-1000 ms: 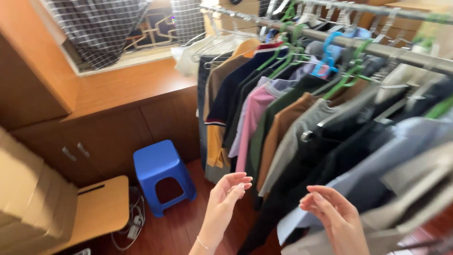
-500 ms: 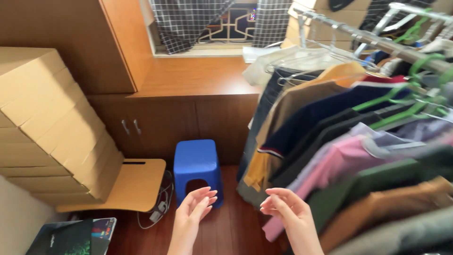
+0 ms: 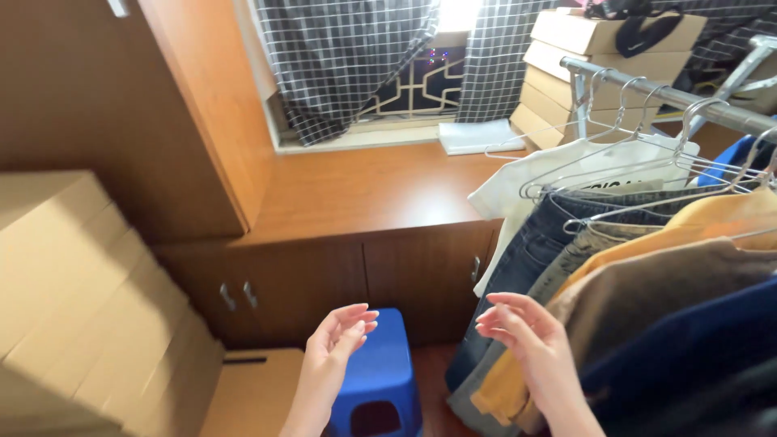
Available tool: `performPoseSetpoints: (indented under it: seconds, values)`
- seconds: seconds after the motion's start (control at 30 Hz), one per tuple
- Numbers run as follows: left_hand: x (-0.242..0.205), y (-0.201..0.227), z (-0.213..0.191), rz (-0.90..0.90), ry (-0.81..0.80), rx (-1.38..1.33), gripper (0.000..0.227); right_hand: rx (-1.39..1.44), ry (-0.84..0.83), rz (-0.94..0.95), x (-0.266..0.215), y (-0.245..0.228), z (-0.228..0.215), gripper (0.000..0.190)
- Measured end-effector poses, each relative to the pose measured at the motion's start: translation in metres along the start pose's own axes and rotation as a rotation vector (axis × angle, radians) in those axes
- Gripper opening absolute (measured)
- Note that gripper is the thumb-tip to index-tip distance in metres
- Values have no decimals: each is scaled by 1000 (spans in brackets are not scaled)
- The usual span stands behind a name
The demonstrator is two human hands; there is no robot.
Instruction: Folding a black garment, placing it into a plastic bag, putting the bagged item into a cardboard box, and then removing a white shirt from a hanger to prepare it for the next step.
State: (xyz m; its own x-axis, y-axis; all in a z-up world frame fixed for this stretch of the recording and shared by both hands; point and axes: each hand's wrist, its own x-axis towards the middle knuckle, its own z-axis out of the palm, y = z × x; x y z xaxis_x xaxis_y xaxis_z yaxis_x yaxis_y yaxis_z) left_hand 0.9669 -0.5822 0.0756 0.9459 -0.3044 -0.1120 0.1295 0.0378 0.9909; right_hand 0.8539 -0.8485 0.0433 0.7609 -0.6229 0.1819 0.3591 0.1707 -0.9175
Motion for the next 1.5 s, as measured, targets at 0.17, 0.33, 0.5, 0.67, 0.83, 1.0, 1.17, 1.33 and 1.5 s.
performPoseSetpoints:
  seconds: [0.17,0.33,0.5,0.67,0.83,1.0,1.17,1.33,1.5]
  values:
    - [90,8,37,25,-176,-2,31,-44,137,7,60,-32,6,31]
    - [163,21,94,65,-416,29,31,-117,293,12,144,-87,25,44]
    - [243,48,164,277,-585,333,33,-41,285,-172,305,-101,-48,46]
    - [308,100,241,438,-712,600,47,-239,486,-138,450,-89,-129,68]
    - [383,95,348,628,-780,678,54,-578,676,-52,466,-104,-106,95]
    - [408,85,429,573,-978,886,73,-692,737,-16,436,-115,-59,96]
    - [432,55,484,567,-1135,848,75,-449,774,79,435,-99,-72,93]
    - [449,37,515,496,-1254,766,75,-156,722,87,428,-106,-93,94]
    - [450,51,506,439,-1261,641,70,-177,683,151,422,-120,-76,48]
